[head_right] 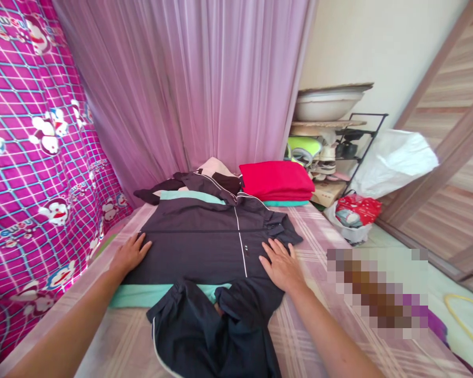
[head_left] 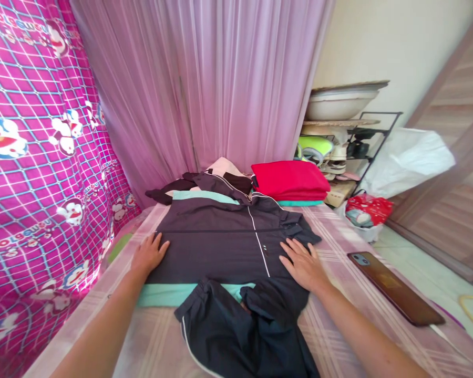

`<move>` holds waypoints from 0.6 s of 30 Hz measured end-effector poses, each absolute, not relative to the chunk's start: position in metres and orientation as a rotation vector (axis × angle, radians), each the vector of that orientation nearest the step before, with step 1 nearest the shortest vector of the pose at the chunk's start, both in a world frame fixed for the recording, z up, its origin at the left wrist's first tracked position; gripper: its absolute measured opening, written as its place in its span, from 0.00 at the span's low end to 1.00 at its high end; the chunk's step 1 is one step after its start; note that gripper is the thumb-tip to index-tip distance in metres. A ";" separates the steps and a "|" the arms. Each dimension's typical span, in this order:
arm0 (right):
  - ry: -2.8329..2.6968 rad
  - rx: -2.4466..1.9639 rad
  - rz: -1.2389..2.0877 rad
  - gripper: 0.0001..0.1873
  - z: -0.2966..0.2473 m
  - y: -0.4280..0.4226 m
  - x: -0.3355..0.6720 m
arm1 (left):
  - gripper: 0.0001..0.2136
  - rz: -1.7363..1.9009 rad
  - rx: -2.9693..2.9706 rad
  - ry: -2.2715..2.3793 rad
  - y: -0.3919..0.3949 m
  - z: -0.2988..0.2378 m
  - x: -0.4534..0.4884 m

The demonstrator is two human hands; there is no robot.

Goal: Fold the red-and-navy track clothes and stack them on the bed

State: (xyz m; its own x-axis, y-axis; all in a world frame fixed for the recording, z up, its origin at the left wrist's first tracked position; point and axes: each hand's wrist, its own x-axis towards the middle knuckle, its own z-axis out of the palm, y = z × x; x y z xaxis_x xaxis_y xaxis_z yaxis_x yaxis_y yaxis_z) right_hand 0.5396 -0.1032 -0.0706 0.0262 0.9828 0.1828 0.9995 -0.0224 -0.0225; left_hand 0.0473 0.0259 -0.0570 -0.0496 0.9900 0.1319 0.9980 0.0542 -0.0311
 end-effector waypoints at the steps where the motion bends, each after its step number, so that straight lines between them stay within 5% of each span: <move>1: -2.089 -2.143 -0.177 0.28 -0.070 -0.103 0.539 | 0.31 -0.132 -2.038 -2.204 0.025 -0.057 0.047; 18: -2.078 -2.133 -0.222 0.27 -0.075 -0.102 0.542 | 0.22 -0.440 -2.062 -2.021 0.016 -0.058 0.046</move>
State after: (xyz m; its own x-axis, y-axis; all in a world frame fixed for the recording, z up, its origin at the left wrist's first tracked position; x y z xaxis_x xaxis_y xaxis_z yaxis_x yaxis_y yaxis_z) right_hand 0.5421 -0.1023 -0.0748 0.0266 0.9766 0.2133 0.9996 -0.0254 -0.0082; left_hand 0.0464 0.0158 -0.0579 0.0091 0.9323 0.3617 0.9982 -0.0297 0.0514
